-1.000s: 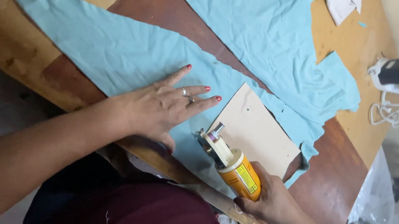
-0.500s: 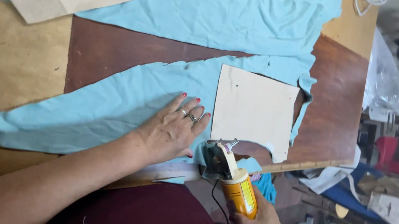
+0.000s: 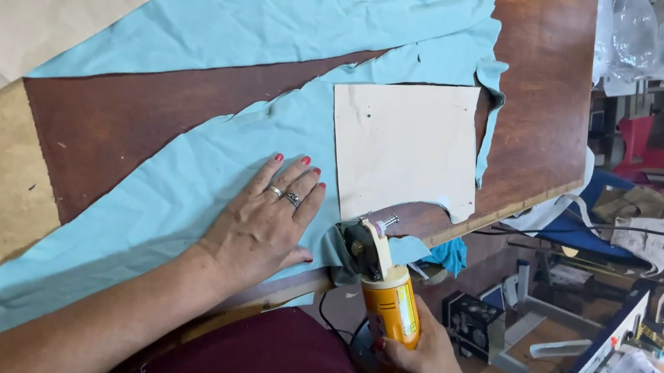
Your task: Using an electric rotary cutter to cut out garment pieces from fabric according to paper patterns
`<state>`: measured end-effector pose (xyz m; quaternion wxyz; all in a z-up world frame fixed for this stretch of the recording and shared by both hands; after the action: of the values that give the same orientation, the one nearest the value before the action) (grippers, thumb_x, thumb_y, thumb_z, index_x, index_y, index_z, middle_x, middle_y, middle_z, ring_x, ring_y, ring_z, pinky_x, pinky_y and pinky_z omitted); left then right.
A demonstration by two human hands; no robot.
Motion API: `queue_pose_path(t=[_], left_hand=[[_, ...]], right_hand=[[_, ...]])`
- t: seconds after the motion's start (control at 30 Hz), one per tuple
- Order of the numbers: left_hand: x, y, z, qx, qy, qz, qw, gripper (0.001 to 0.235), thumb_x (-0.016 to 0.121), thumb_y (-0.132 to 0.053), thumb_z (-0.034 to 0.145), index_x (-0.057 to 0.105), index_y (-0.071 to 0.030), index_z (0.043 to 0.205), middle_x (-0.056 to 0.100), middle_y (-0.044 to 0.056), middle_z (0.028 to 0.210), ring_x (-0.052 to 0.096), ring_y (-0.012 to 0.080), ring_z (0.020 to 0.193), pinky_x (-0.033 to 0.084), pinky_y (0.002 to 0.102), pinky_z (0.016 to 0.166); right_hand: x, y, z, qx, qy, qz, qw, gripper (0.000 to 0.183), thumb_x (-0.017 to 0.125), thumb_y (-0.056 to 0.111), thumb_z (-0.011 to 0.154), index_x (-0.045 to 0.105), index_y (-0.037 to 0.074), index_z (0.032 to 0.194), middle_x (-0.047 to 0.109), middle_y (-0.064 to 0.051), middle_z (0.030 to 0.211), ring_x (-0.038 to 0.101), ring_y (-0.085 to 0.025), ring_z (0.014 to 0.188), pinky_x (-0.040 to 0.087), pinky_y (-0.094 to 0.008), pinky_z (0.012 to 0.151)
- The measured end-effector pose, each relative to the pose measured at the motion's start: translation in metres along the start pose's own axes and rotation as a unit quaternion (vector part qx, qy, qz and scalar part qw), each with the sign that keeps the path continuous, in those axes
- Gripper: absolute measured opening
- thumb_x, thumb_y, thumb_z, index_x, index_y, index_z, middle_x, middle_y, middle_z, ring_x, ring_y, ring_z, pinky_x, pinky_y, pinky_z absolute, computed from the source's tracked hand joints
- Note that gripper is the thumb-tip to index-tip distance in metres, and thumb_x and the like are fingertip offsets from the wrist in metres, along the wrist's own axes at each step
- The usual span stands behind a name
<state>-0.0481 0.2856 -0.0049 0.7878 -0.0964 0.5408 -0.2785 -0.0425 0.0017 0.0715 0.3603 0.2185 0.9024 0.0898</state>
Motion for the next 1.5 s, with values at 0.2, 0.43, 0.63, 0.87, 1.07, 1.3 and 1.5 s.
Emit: queue_pose_path(t=[0.2, 0.43, 0.63, 0.87, 1.07, 1.3, 1.5], left_hand=[[0.003, 0.001, 0.001, -0.005, 0.013, 0.011, 1.0, 0.101, 0.081, -0.065, 0.068, 0.052, -0.003, 0.142, 0.055, 0.019, 0.146, 0.044, 0.0355, 0.145, 0.023, 0.054, 0.127], [0.004, 0.003, 0.001, -0.012, 0.02, 0.013, 1.0, 0.1, 0.079, -0.064, 0.069, 0.051, -0.004, 0.143, 0.054, 0.018, 0.148, 0.041, 0.0356, 0.147, 0.02, 0.054, 0.128], [0.004, 0.003, 0.002, -0.015, 0.017, 0.017, 1.0, 0.103, 0.079, -0.067, 0.067, 0.051, -0.003, 0.143, 0.054, 0.018, 0.148, 0.041, 0.036, 0.147, 0.021, 0.054, 0.128], [0.001, 0.003, 0.002, -0.016, 0.004, 0.032, 0.999, 0.102, 0.081, -0.067, 0.066, 0.053, -0.004, 0.141, 0.056, 0.017, 0.146, 0.043, 0.0355, 0.146, 0.022, 0.053, 0.128], [0.0, 0.004, 0.002, -0.023, 0.002, 0.03, 0.999, 0.104, 0.081, -0.069, 0.064, 0.053, -0.005, 0.14, 0.056, 0.016, 0.145, 0.044, 0.0344, 0.146, 0.02, 0.052, 0.128], [0.004, 0.004, 0.002, -0.026, 0.018, 0.012, 0.999, 0.101, 0.08, -0.065, 0.067, 0.052, -0.003, 0.142, 0.054, 0.019, 0.147, 0.042, 0.0363, 0.146, 0.021, 0.054, 0.128], [0.006, 0.004, 0.001, -0.031, 0.006, 0.006, 0.999, 0.102, 0.082, -0.065, 0.065, 0.052, -0.003, 0.14, 0.055, 0.019, 0.146, 0.044, 0.0363, 0.145, 0.022, 0.054, 0.127]], right_hand=[[0.007, 0.012, -0.002, 0.014, 0.003, 0.048, 0.999, 0.06, 0.078, 0.021, 0.07, 0.065, 0.009, 0.127, 0.07, -0.008, 0.095, 0.062, -0.017, 0.077, 0.053, -0.029, 0.07], [0.012, 0.02, -0.002, 0.03, 0.005, 0.055, 0.998, 0.076, 0.079, 0.039, 0.067, 0.061, 0.009, 0.134, 0.071, -0.009, 0.103, 0.065, -0.018, 0.083, 0.056, -0.029, 0.074], [0.014, 0.025, 0.001, 0.057, 0.002, 0.067, 0.996, 0.08, 0.081, 0.033, 0.066, 0.057, 0.009, 0.138, 0.073, -0.012, 0.114, 0.07, -0.022, 0.094, 0.06, -0.032, 0.08], [0.013, 0.029, 0.008, 0.038, -0.008, 0.038, 0.999, 0.088, 0.077, 0.051, 0.062, 0.057, 0.011, 0.138, 0.072, -0.008, 0.114, 0.07, -0.019, 0.094, 0.063, -0.031, 0.079], [0.009, 0.04, 0.016, 0.013, -0.017, 0.005, 1.0, 0.077, 0.078, 0.045, 0.064, 0.063, 0.012, 0.132, 0.075, -0.006, 0.107, 0.068, -0.018, 0.09, 0.055, -0.031, 0.078], [0.012, 0.054, 0.028, -0.001, 0.01, 0.122, 0.992, 0.081, 0.082, 0.037, 0.065, 0.057, 0.006, 0.135, 0.071, -0.013, 0.102, 0.067, -0.021, 0.077, 0.058, -0.033, 0.067], [0.01, 0.073, 0.033, 0.028, -0.002, 0.068, 0.997, 0.073, 0.079, 0.033, 0.066, 0.059, 0.009, 0.132, 0.074, -0.011, 0.106, 0.07, -0.022, 0.083, 0.059, -0.033, 0.072]])
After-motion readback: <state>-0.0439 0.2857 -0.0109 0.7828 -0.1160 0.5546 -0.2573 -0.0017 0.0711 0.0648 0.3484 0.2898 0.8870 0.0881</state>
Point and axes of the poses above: each hand's wrist, its own z-axis towards the middle knuckle, its own x-axis out of the palm, y = z × x, the point moved 6 cm from there along z, towards the middle knuckle
